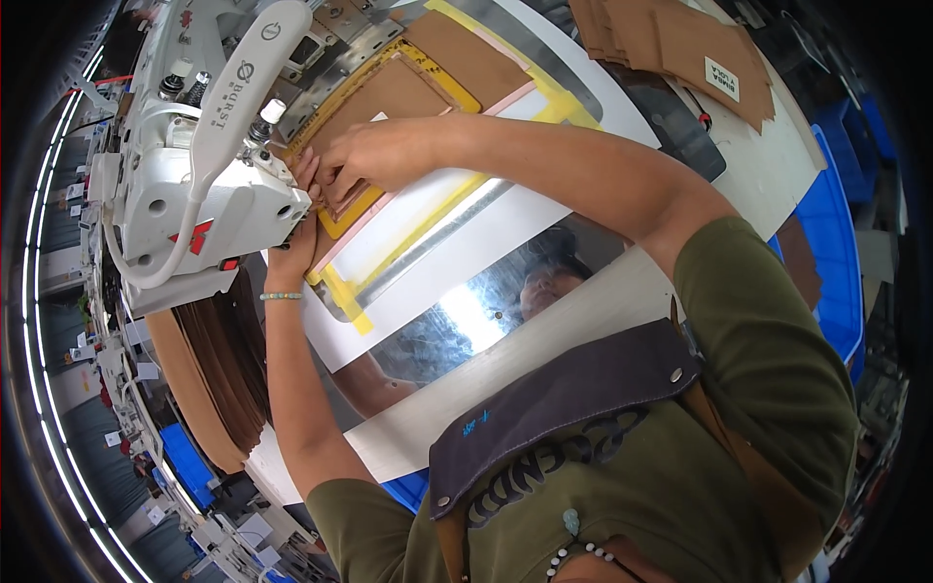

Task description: Operating an industrial sewing machine to attach brand patches onto leather or fabric panels.

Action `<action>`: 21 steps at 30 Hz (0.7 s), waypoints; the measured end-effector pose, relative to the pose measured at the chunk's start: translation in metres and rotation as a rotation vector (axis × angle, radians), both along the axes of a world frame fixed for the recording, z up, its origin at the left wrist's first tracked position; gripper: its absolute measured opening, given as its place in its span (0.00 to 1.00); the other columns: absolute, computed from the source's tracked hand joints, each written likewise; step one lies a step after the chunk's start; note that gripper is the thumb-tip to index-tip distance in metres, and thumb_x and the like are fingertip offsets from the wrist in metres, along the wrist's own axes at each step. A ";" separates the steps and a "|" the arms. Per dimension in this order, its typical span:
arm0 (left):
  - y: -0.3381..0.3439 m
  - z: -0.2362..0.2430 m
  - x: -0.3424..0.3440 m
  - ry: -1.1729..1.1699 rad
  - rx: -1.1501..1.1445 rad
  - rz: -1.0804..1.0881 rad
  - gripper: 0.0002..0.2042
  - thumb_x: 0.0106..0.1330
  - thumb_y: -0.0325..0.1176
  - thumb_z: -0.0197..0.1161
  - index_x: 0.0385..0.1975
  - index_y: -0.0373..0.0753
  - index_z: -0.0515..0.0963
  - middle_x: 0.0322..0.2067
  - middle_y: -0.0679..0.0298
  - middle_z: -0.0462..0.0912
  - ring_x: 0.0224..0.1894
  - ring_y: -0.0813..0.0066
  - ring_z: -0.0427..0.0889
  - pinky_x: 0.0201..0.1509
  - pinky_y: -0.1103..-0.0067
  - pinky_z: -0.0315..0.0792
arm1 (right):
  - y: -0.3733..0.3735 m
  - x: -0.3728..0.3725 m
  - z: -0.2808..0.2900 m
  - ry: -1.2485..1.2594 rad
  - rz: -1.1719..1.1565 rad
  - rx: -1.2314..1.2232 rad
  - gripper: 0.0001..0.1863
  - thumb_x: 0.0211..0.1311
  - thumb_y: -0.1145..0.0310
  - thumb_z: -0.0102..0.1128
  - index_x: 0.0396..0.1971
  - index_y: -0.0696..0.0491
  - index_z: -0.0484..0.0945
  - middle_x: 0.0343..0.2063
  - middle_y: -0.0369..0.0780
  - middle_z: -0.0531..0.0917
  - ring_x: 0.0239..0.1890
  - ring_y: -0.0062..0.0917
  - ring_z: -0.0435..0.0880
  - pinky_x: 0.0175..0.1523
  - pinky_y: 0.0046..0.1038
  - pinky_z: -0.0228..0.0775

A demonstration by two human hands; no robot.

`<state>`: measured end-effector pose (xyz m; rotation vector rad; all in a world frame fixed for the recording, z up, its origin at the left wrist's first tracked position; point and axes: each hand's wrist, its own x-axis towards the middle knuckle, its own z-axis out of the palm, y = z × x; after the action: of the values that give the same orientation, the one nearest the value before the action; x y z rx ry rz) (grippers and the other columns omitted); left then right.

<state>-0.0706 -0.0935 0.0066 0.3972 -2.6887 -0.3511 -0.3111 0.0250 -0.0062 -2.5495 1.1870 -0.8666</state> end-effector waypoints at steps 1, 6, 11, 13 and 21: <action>0.003 0.001 0.005 -0.019 -0.010 0.029 0.21 0.79 0.28 0.61 0.70 0.40 0.78 0.71 0.61 0.79 0.76 0.61 0.71 0.82 0.67 0.60 | -0.001 0.004 0.003 -0.016 0.033 0.010 0.23 0.62 0.79 0.64 0.54 0.42 0.91 0.58 0.37 0.84 0.62 0.37 0.80 0.68 0.40 0.72; 0.003 0.010 0.018 -0.090 -0.143 0.078 0.20 0.80 0.29 0.59 0.70 0.41 0.78 0.74 0.65 0.76 0.77 0.63 0.71 0.82 0.70 0.59 | -0.001 0.010 0.005 -0.007 0.011 0.010 0.22 0.61 0.78 0.64 0.52 0.43 0.92 0.57 0.38 0.85 0.62 0.38 0.81 0.67 0.40 0.73; -0.008 0.018 0.018 -0.138 -0.279 -0.023 0.22 0.75 0.27 0.63 0.68 0.42 0.80 0.68 0.62 0.82 0.71 0.61 0.78 0.76 0.70 0.69 | -0.006 0.010 -0.002 -0.017 0.026 -0.061 0.22 0.59 0.79 0.64 0.52 0.44 0.92 0.56 0.39 0.84 0.61 0.38 0.81 0.67 0.40 0.73; -0.016 0.018 0.022 -0.113 -0.325 -0.046 0.22 0.73 0.28 0.64 0.67 0.42 0.81 0.66 0.61 0.84 0.69 0.59 0.80 0.75 0.69 0.71 | -0.005 0.009 -0.002 -0.001 0.022 -0.065 0.23 0.59 0.80 0.63 0.52 0.45 0.92 0.55 0.40 0.85 0.61 0.38 0.81 0.68 0.40 0.72; -0.056 -0.013 0.059 -0.181 -0.395 -0.080 0.21 0.70 0.28 0.64 0.64 0.45 0.83 0.58 0.62 0.88 0.59 0.56 0.85 0.67 0.65 0.77 | -0.014 0.008 -0.002 0.023 0.041 -0.075 0.23 0.59 0.79 0.63 0.52 0.45 0.92 0.54 0.40 0.85 0.61 0.38 0.81 0.68 0.40 0.72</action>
<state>-0.0117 -0.1498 -0.0059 0.2116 -2.8640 0.2057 -0.3029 0.0110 -0.0078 -2.6403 1.1248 -0.8905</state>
